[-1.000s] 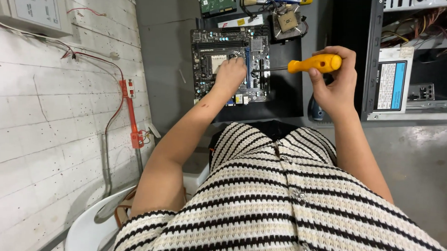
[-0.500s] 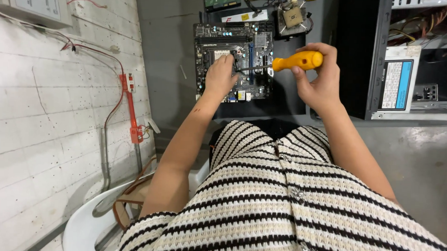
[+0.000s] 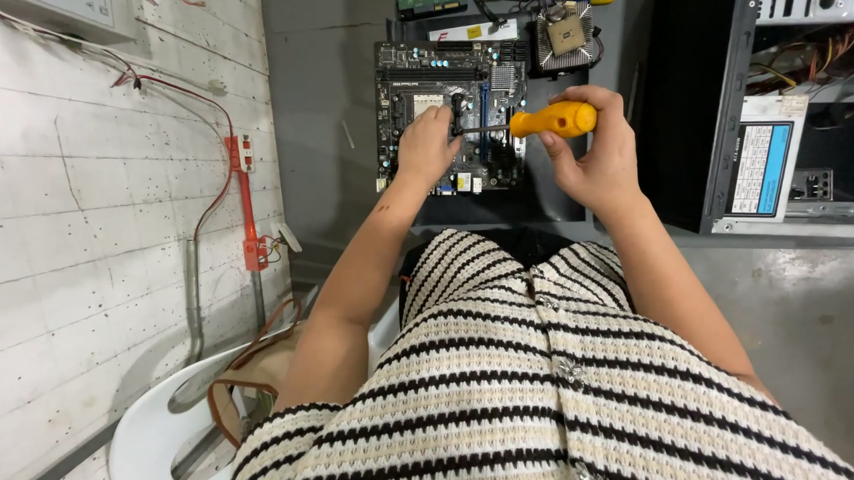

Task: Removing a motherboard from a PC case and then unscrewing components from the board on a repair bench.

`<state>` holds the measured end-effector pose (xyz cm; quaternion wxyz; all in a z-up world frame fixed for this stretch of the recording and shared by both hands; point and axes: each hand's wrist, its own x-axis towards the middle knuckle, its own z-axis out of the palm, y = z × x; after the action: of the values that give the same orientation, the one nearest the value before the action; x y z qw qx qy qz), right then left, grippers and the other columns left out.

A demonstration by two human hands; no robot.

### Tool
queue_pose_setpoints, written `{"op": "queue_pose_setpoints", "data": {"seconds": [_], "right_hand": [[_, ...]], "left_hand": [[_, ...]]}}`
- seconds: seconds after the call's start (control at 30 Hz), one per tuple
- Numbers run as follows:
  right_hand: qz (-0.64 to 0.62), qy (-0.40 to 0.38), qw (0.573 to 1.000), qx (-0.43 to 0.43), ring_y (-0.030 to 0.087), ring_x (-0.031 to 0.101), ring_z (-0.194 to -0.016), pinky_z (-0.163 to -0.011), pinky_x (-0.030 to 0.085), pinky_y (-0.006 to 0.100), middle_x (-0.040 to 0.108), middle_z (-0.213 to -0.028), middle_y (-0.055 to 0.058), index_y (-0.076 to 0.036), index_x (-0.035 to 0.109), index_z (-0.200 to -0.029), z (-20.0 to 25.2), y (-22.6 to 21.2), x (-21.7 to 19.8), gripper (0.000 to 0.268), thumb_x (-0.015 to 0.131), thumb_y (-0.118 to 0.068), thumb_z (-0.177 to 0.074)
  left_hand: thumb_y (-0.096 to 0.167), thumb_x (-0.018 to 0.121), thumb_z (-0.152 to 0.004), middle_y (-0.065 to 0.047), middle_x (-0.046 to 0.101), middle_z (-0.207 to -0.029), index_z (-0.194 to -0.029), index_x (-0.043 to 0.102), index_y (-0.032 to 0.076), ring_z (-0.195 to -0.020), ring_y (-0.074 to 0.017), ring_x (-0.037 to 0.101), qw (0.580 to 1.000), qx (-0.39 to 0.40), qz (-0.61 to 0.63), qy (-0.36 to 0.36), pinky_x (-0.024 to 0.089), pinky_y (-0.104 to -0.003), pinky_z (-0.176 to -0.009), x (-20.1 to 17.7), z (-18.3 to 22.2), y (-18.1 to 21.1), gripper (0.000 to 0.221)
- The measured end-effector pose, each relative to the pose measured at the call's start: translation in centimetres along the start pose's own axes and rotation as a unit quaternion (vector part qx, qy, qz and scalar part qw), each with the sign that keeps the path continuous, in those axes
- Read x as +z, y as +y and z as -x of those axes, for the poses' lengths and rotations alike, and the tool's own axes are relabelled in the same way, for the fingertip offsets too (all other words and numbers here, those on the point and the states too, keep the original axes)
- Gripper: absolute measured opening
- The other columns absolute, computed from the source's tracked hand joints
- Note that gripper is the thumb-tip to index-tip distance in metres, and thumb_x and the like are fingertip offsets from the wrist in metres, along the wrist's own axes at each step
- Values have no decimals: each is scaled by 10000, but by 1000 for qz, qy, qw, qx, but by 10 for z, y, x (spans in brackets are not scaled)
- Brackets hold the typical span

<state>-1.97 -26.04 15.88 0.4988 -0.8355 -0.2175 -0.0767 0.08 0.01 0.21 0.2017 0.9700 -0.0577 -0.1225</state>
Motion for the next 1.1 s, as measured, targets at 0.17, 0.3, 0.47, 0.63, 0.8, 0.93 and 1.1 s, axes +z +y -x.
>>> {"op": "queue_pose_setpoints", "data": {"seconds": [0.17, 0.3, 0.47, 0.63, 0.8, 0.93, 1.1], "right_hand": [[15, -38, 999, -2, 368, 630, -1049, -860, 518, 439, 603, -1250, 229, 8, 402, -1353, -8, -7, -4, 454, 630, -271, -1076], [20, -125, 992, 17, 399, 650, -1075, -857, 520, 451, 597, -1325, 219, 7, 375, -1374, -27, -32, -7, 438, 654, -94, -1052], [55, -170, 982, -65, 408, 633, -891, -706, 506, 452, 516, -1313, 272, 92, 350, -1317, -50, -50, -2, 436, 656, -73, -1054], [27, -188, 980, -56, 325, 503, -988, -717, 502, 423, 351, -1204, 205, -11, 417, -1258, -67, -50, 5, 370, 620, -247, -1058], [-1, -256, 962, -94, 407, 547, -1294, -1076, 383, 513, 499, -1396, 243, -82, 260, -1558, -81, -49, -14, 574, 573, -92, -1077], [-3, -240, 961, -140, 459, 395, -1514, -1261, 327, 539, 351, -1631, 303, 2, 140, -1622, -82, -53, -20, 848, 661, -15, -954], [107, -181, 975, -75, 306, 556, -870, -724, 453, 419, 558, -1093, 146, -31, 522, -1243, -75, -58, -13, 435, 761, -310, -1011]], "left_hand": [[236, 767, -919, -123, 649, -1064, -1188, 605, 14, -967, -298, 660, 1000, -1, -12, -16, 583, -432, -798, -1, -2, 0, 384], [193, 790, -879, -126, 650, -1060, -1209, 602, 8, -970, -308, 658, 1000, -1, -1, -9, 577, -442, -800, -4, -1, 2, 421], [210, 819, -862, -119, 622, -1012, -1116, 572, 32, -901, -298, 642, 999, 37, 12, 18, 566, -432, -734, -23, 7, 8, 396], [203, 786, -928, -11, 477, -970, -1497, 460, 105, -825, -143, 433, 921, 77, 364, -116, 407, -277, -753, -119, 27, 50, 664], [141, 747, -977, -48, 561, -1281, -1429, 533, 87, -1008, -171, 550, 911, 203, 354, -61, 497, -295, -782, -145, 21, 57, 502], [139, 819, -910, -25, 527, -997, -1109, 640, 67, -795, -166, 443, 928, 205, 312, 12, 410, -307, -709, -146, 12, 65, 276], [161, 811, -848, -33, 485, -972, -1000, 553, 91, -818, -169, 447, 930, 202, 305, 41, 386, -291, -689, -141, 11, 78, 307]]}}
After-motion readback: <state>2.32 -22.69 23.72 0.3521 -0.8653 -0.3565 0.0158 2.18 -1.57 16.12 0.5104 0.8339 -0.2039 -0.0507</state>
